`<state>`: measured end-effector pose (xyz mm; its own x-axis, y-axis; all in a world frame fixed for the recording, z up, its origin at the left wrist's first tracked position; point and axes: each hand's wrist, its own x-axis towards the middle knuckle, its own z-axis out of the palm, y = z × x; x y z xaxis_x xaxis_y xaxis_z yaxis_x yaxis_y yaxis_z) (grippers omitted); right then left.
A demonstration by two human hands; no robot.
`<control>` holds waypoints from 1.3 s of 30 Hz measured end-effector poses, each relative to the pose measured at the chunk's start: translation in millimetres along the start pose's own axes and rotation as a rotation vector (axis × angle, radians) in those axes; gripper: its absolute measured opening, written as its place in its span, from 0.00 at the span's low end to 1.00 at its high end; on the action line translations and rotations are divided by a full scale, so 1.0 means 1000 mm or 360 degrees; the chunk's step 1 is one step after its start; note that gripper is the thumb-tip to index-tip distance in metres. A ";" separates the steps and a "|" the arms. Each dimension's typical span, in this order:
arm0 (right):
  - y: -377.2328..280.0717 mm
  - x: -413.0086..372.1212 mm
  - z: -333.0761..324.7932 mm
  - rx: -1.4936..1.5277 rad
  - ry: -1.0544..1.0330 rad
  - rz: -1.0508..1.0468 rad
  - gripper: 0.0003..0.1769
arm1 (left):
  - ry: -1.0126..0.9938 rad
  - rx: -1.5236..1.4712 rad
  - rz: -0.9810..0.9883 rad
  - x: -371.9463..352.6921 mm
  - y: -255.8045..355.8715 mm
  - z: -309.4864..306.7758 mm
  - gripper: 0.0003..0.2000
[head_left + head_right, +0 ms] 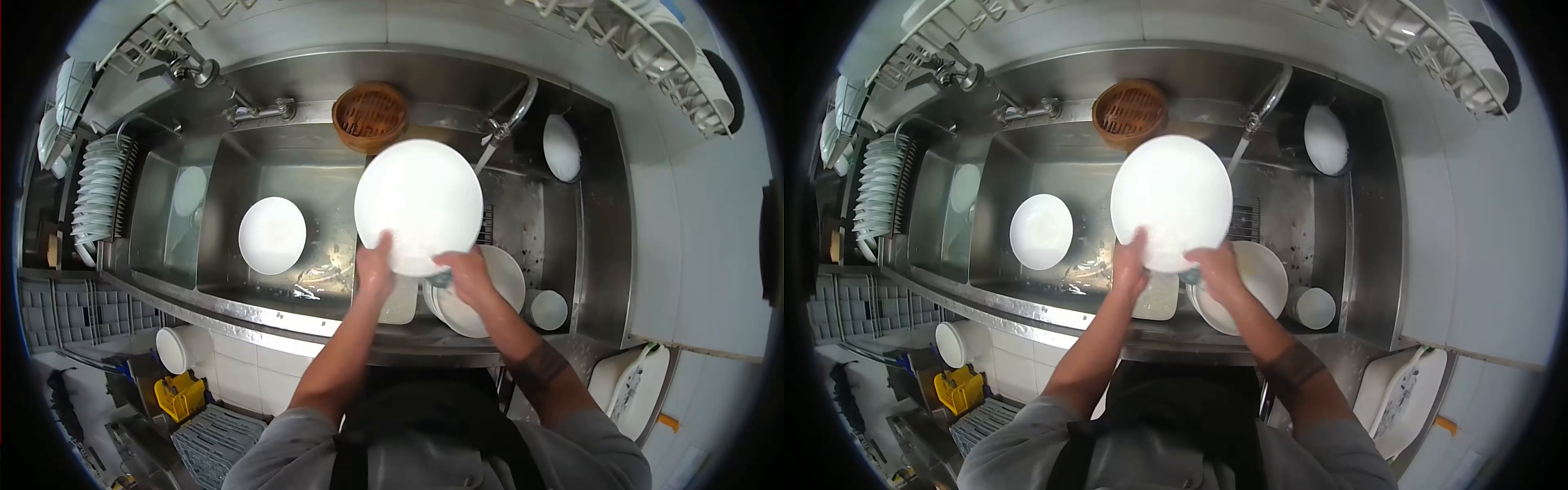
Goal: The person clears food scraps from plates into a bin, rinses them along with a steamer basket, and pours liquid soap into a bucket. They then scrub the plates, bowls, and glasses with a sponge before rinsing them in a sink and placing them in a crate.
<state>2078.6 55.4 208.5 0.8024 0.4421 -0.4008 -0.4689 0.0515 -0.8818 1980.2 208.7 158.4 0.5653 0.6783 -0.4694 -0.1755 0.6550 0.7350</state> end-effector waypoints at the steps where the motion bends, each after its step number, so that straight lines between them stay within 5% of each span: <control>1: -0.017 -0.004 -0.024 -0.0159 -0.0196 0.0049 0.30 | 0.0026 0.0208 0.0137 0.003 0.023 -0.001 0.19; 2: -0.034 -0.006 -0.040 -0.0320 -0.0418 0.0108 0.32 | 0.0046 0.0579 0.0271 0.020 0.036 -0.010 0.17; 4: -0.076 -0.007 -0.036 -0.0733 -0.0173 -0.0064 0.35 | -0.0215 0.1351 0.0519 0.025 0.064 -0.002 0.16; 6: -0.122 0.002 -0.007 0.0120 -0.0463 -0.0327 0.31 | -0.0232 0.1403 0.0261 0.017 0.067 0.009 0.17; 8: -0.123 0.027 0.021 0.0442 -0.0590 -0.0553 0.27 | -0.0493 0.0824 0.0100 0.003 0.039 0.013 0.24; 12: -0.008 0.039 0.065 0.0508 -0.0627 -0.0025 0.28 | -0.0365 0.1278 0.0119 -0.009 0.061 0.026 0.31; 14: 0.052 0.023 0.095 0.0570 -0.0584 0.0257 0.28 | 0.0166 0.1758 0.0243 0.031 0.074 -0.015 0.32; 16: 0.029 -0.016 0.152 0.0637 -0.0331 0.0642 0.27 | 0.0241 0.1411 0.0327 0.030 0.130 -0.066 0.28; 18: 0.066 -0.008 0.175 0.0379 -0.0361 0.0339 0.26 | 0.0151 0.0886 0.0305 0.076 0.130 -0.162 0.20; 23: 0.056 -0.036 0.220 0.0005 -0.0340 0.0322 0.17 | 0.0592 0.0860 0.0471 0.127 0.167 -0.340 0.13; 27: 0.047 -0.050 0.211 0.0107 -0.0319 0.0390 0.19 | 0.0831 0.1243 0.0696 0.178 0.163 -0.442 0.10; 35: 0.015 -0.059 0.132 0.0185 0.0077 0.0130 0.19 | 0.0950 0.1149 0.0529 0.199 0.163 -0.461 0.18; 36: 0.006 -0.057 0.117 0.0201 0.0128 0.0074 0.19 | 0.1069 0.1663 0.0444 0.200 0.168 -0.462 0.20; 39: -0.040 -0.047 0.069 0.0080 0.0333 -0.0113 0.19 | 0.1256 0.2181 0.0251 0.220 0.174 -0.461 0.25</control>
<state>2033.9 94.7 279.4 0.8908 0.2408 -0.3853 -0.4218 0.1227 -0.8984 1702.3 625.1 -42.2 -0.0063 0.9881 -0.1535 0.8850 0.0770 0.4592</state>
